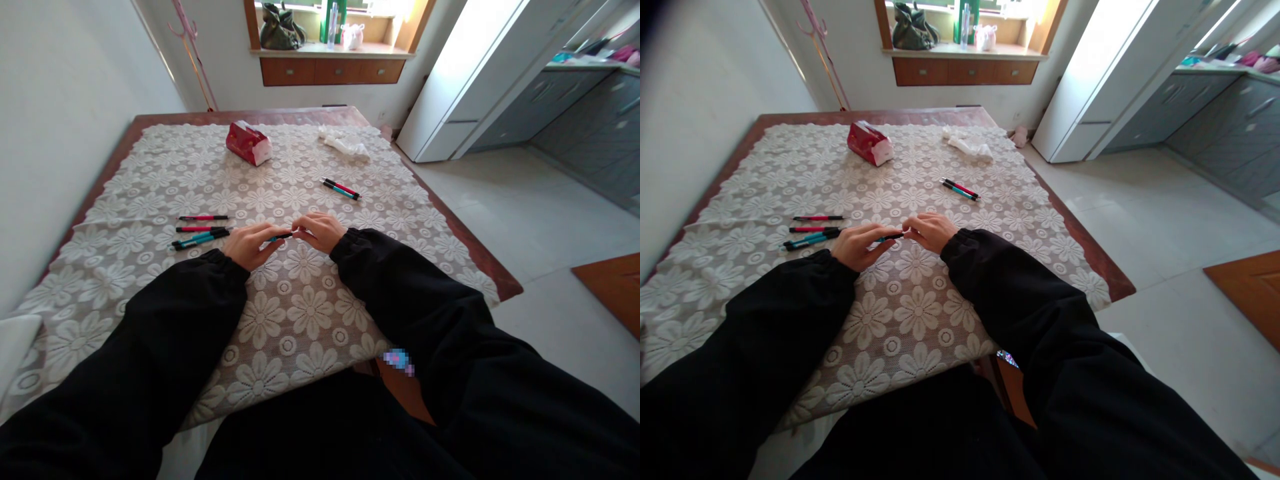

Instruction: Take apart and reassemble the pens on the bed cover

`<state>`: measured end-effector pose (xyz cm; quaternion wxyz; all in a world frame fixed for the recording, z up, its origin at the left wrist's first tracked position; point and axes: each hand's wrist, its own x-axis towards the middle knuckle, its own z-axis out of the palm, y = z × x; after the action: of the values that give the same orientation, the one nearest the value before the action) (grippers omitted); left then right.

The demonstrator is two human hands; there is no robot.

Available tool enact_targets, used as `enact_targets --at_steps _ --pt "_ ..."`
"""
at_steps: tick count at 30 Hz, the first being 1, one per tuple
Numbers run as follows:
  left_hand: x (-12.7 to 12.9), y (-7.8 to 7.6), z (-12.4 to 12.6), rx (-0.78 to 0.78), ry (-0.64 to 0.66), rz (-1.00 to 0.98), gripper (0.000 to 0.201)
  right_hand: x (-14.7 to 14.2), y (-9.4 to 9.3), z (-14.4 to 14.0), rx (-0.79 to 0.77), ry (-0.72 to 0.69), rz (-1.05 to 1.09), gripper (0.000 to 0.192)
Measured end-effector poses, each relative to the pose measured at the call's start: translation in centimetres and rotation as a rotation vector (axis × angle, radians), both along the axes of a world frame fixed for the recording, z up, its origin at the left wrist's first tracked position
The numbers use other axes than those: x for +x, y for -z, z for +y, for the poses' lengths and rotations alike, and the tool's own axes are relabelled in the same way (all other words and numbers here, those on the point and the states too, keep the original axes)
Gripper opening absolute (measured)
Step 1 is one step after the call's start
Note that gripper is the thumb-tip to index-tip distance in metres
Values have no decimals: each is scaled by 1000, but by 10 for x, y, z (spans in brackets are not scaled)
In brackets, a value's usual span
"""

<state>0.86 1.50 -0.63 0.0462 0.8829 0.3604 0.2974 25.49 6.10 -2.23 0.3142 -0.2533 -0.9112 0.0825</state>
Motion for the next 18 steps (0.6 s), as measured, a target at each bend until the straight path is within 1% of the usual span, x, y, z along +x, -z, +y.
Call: enact_targets --at_steps 8,14,18 --pt "0 1 1 8 -23 -29 26 0 2 1 -45 -48 -29 28" --pt "-2 4 2 10 -32 -37 24 -2 2 -1 5 -64 -64 31" --pt "-1 5 2 4 -31 -31 25 -3 2 -3 55 -51 -116 33"
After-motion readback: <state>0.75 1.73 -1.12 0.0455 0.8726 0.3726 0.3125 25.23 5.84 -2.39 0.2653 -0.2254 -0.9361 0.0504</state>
